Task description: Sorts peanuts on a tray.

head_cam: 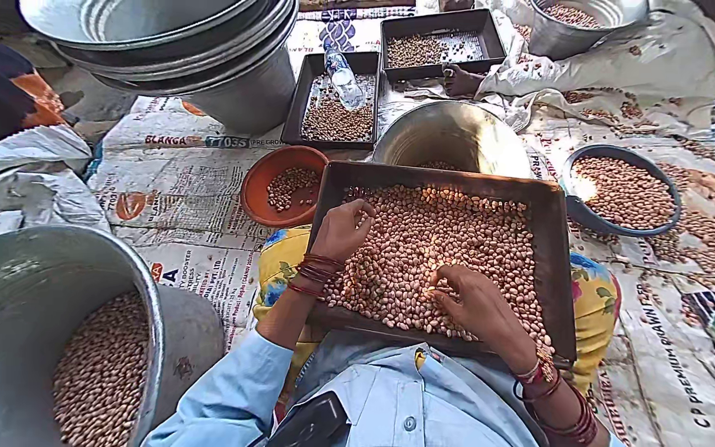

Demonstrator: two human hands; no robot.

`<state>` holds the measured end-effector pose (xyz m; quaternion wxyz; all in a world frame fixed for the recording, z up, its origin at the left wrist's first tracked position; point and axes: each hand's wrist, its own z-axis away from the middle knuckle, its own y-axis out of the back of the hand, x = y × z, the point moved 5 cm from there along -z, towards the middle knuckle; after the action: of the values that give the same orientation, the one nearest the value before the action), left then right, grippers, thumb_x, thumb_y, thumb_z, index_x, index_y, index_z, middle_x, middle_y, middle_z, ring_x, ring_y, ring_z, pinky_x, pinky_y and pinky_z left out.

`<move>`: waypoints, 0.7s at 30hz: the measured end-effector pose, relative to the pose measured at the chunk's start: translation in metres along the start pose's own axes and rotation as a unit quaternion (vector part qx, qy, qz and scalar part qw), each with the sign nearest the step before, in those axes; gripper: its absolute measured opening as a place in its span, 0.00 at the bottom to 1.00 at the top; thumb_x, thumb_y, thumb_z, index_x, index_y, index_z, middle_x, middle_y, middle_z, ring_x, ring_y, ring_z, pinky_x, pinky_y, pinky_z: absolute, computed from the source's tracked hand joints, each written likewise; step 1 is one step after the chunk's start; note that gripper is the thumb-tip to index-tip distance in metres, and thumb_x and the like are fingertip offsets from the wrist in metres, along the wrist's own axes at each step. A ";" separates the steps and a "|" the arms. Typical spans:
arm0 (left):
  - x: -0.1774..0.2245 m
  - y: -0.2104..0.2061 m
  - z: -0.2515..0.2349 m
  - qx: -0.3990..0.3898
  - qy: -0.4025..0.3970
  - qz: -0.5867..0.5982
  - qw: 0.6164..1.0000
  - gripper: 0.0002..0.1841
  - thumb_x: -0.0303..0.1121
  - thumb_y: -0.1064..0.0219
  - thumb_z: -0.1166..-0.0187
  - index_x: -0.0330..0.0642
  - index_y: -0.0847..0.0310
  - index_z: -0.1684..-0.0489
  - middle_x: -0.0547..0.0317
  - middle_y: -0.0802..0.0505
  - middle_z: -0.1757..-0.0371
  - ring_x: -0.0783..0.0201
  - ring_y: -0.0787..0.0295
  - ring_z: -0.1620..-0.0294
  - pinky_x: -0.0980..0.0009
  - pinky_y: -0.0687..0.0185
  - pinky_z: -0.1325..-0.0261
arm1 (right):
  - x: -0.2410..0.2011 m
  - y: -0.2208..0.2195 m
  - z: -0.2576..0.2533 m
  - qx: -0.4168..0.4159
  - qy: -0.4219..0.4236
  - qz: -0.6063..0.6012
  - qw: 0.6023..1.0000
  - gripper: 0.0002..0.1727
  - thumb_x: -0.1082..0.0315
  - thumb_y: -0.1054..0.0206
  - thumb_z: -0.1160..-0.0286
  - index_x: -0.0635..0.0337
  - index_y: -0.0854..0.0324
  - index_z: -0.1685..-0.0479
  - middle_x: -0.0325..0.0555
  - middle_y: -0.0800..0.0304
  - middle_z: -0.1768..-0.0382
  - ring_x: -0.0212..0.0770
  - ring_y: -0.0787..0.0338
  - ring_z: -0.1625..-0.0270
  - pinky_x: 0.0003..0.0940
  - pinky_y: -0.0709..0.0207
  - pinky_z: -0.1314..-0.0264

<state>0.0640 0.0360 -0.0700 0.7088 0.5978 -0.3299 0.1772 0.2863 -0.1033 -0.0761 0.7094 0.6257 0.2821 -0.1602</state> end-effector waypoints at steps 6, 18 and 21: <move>0.010 -0.024 -0.011 -0.051 -0.012 -0.103 0.993 0.12 0.31 0.31 0.18 0.39 0.10 0.41 0.41 0.07 0.42 0.40 0.10 0.38 0.39 0.19 0.34 | 0.012 0.030 0.003 -0.012 -0.055 0.055 0.997 0.10 0.67 0.26 0.26 0.61 0.10 0.51 0.56 0.10 0.61 0.55 0.11 0.64 0.56 0.18 0.57; 0.060 -0.069 0.058 -0.408 0.113 0.400 0.813 0.20 0.36 0.59 0.04 0.45 0.25 0.66 0.72 0.19 0.78 0.80 0.24 0.80 0.83 0.27 0.76 | -0.082 0.042 -0.011 0.083 0.146 0.075 0.983 0.09 0.67 0.28 0.30 0.53 0.09 0.52 0.47 0.05 0.54 0.47 0.04 0.61 0.45 0.11 0.66; 0.043 -0.064 0.045 -0.418 0.094 0.351 0.832 0.22 0.36 0.56 0.06 0.46 0.22 0.75 0.73 0.18 0.80 0.81 0.26 0.82 0.83 0.33 0.79 | -0.075 0.046 -0.008 0.104 0.143 0.084 0.981 0.10 0.65 0.30 0.28 0.50 0.10 0.50 0.45 0.05 0.51 0.46 0.03 0.57 0.43 0.11 0.64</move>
<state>0.1247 -0.0276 -0.0849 0.8086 0.0689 -0.4924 0.3146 0.2518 -0.0972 0.0052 0.6037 0.7340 0.3090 -0.0367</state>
